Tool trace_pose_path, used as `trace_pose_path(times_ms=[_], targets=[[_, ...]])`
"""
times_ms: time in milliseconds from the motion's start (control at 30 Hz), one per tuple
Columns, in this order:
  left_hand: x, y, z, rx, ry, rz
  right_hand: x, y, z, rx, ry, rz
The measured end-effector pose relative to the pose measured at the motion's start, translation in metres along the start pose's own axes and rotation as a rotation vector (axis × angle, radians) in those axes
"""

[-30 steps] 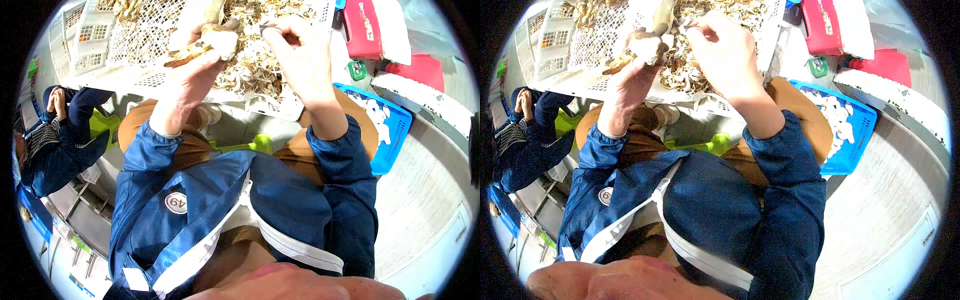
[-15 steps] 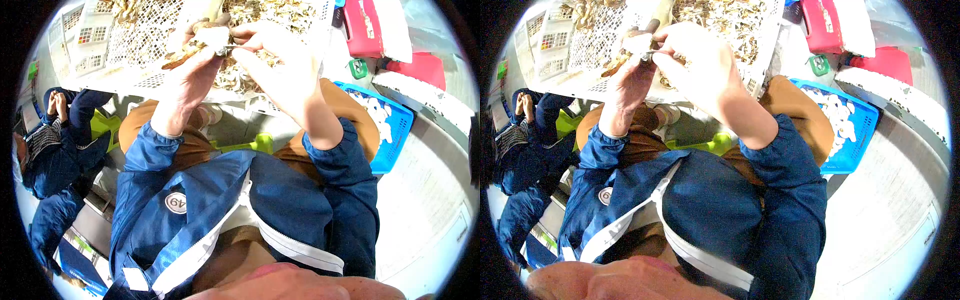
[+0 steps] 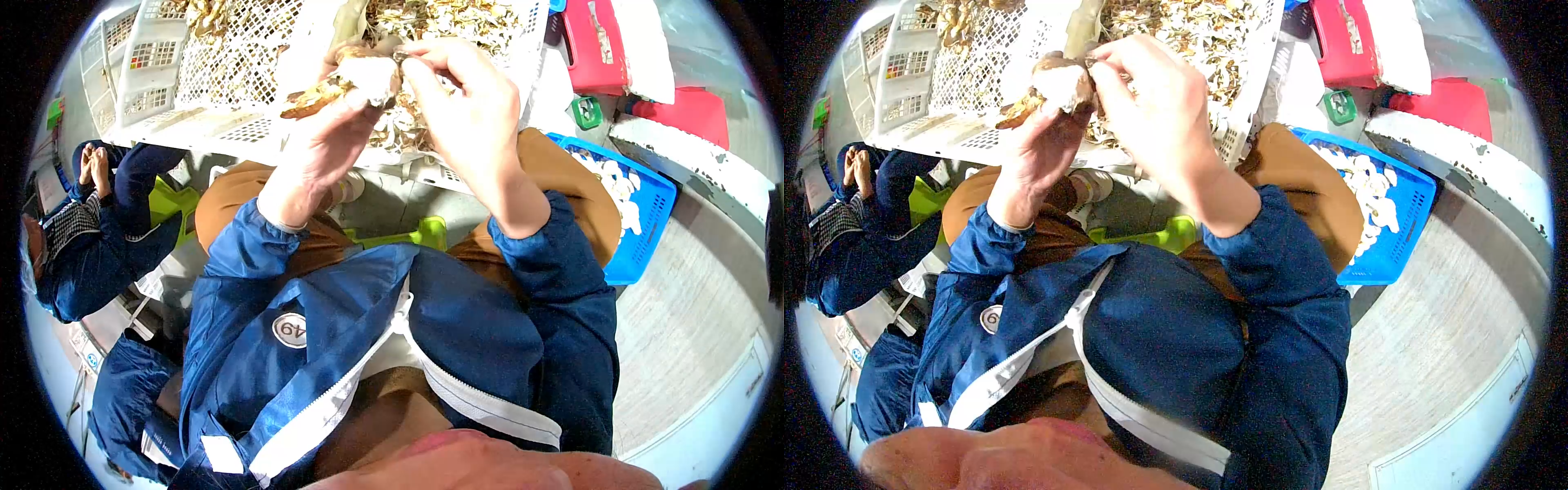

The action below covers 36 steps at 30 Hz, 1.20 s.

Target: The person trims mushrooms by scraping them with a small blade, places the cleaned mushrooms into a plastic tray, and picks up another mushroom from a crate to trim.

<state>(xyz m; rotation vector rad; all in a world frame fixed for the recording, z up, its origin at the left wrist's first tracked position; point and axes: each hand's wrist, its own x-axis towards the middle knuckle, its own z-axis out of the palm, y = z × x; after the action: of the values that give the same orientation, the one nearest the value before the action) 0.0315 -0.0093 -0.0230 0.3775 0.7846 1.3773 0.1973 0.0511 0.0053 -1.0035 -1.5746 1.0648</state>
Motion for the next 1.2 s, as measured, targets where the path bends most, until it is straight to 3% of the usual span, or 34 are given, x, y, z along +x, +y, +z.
trace_pose_path(times_ms=[67, 200, 233, 333, 433, 567, 633, 833, 933, 1033, 1133, 1200], targets=[[-0.005, 0.002, -0.005, -0.050, -0.002, -0.107, 0.007, 0.005, -0.006, -0.043, 0.001, 0.068], [0.008, 0.014, -0.002, 0.183, 0.014, 0.061, 0.019, 0.010, -0.024, -0.269, -0.089, -0.201], [0.010, 0.011, -0.001, 0.264, 0.030, 0.136, 0.016, 0.009, -0.022, -0.306, -0.117, -0.186], [0.010, 0.015, -0.006, 0.639, 0.054, 0.182, 0.015, 0.003, -0.020, -0.297, -0.173, -0.253], [0.012, 0.013, -0.009, 1.016, 0.090, 0.395, 0.015, 0.007, -0.018, -0.218, -0.244, -0.252], [0.004, 0.018, 0.001, 1.422, 0.065, 0.425, 0.010, 0.012, -0.014, -0.263, -0.279, -0.260], [0.005, 0.014, 0.001, 1.408, 0.034, 0.475, 0.006, 0.003, -0.014, -0.446, -0.349, -0.155], [0.003, 0.013, 0.012, 1.412, 0.028, 0.553, 0.001, 0.014, -0.007, -0.453, -0.266, -0.210], [0.003, 0.013, 0.010, 1.462, 0.037, 0.568, -0.002, 0.007, -0.007, -0.518, -0.330, -0.069], [0.003, 0.015, 0.012, 1.486, 0.013, 0.573, -0.003, 0.014, -0.010, -0.585, -0.341, -0.272], [0.002, 0.014, 0.010, 1.375, 0.042, 0.454, 0.000, 0.010, -0.007, -0.512, -0.310, -0.119], [0.003, 0.016, 0.005, 1.381, 0.038, 0.484, -0.001, 0.014, -0.006, -0.424, -0.303, -0.129]])
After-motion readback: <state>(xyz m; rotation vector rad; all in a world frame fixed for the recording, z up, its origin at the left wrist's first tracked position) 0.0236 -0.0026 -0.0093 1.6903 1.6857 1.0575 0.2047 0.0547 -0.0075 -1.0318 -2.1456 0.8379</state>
